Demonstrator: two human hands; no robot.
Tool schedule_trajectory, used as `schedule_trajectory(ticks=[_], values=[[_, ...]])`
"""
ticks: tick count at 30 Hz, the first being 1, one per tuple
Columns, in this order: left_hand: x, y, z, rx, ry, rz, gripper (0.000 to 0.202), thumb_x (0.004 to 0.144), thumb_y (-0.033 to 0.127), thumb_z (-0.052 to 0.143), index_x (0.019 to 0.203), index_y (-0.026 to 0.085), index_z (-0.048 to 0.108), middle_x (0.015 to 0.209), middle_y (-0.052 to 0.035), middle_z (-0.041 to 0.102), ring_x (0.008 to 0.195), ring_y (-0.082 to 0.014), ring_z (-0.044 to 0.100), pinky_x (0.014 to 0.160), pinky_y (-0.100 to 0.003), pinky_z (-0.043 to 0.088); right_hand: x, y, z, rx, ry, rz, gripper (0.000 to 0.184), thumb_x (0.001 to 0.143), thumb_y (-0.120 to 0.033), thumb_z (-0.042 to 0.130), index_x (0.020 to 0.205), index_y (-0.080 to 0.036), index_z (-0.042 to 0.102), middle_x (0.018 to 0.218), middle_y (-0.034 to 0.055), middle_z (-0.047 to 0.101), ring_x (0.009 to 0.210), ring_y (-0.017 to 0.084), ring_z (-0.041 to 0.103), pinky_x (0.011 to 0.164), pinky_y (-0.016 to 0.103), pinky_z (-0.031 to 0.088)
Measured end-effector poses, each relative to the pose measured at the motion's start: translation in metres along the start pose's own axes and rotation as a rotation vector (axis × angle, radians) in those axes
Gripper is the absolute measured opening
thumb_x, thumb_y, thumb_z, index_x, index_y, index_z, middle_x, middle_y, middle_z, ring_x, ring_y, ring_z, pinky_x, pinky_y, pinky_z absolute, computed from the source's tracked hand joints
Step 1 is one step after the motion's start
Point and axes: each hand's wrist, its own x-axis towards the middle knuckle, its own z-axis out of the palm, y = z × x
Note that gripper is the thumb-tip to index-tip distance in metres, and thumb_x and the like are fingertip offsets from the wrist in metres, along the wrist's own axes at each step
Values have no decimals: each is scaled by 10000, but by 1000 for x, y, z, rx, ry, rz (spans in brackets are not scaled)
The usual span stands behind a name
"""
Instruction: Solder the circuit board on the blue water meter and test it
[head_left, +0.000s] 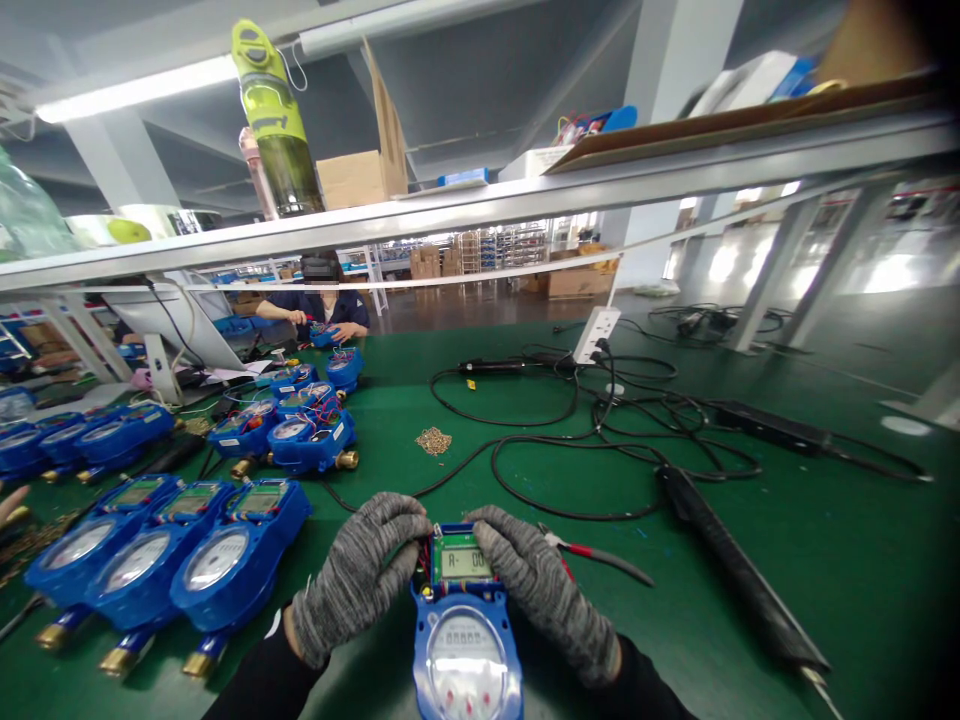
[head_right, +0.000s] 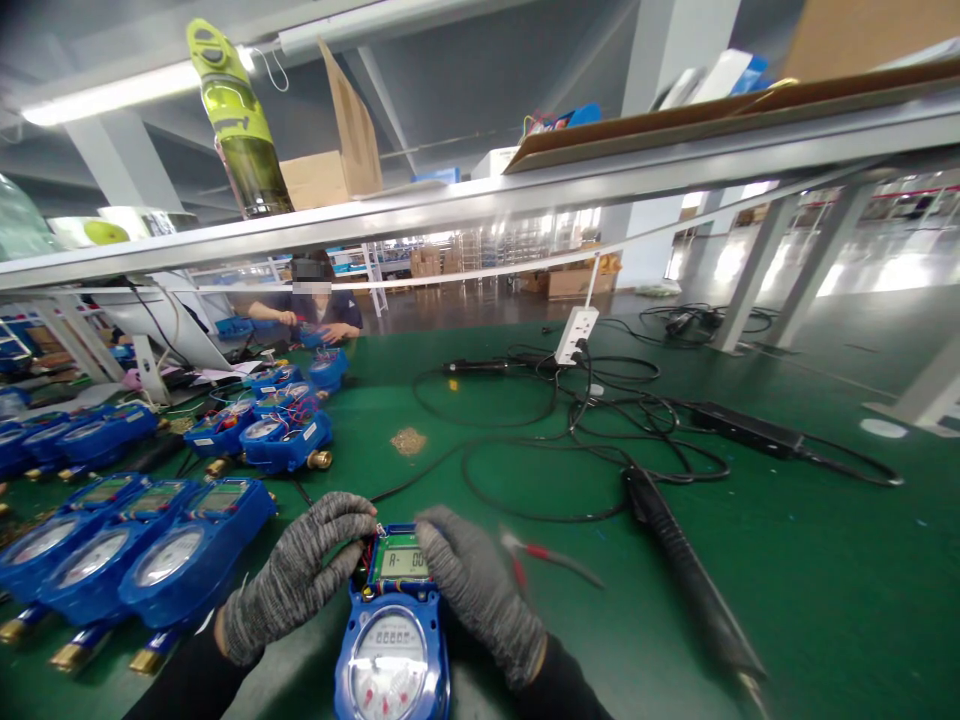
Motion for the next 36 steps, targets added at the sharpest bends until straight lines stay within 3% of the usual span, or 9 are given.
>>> schedule_trajectory(ticks=[15,21,26,31,36], values=[[-9,-1,10,-54,32,-85,285,974,143,531,1237,250,555,1255,-71,636,1217,-166,602,1070,-332,548,-1,-2,-2,69,-6,24,377,1027,-526,475,1007,-232,711,972,83,701,929,296,659,805,381,574],[-12,-4,12,42,46,-95,433,975,158,537,1391,272,490,1344,-69,614,1286,-171,571,1133,-345,502,0,-4,-2,83,-8,18,344,1031,-493,473,1029,-234,700,1005,76,704,951,286,661,815,370,574],[-10,-3,11,-80,55,-137,291,967,159,575,1224,296,589,1285,-39,612,1225,-146,586,1065,-308,541,-1,7,1,71,-13,4,379,1041,-507,466,1040,-216,710,1036,82,703,977,285,658,810,368,565],[-9,-1,11,-96,28,-151,300,977,158,550,1245,293,557,1303,-54,603,1245,-170,573,1080,-367,531,-1,9,2,67,-6,6,379,1039,-516,473,1050,-218,707,1046,82,703,972,288,663,802,375,565],[-8,-2,9,-119,23,-109,320,974,133,536,1252,292,554,1299,-53,600,1245,-168,567,1081,-351,522,-2,6,1,72,-6,7,380,1044,-522,470,1047,-223,705,1044,85,705,990,289,660,802,374,569]])
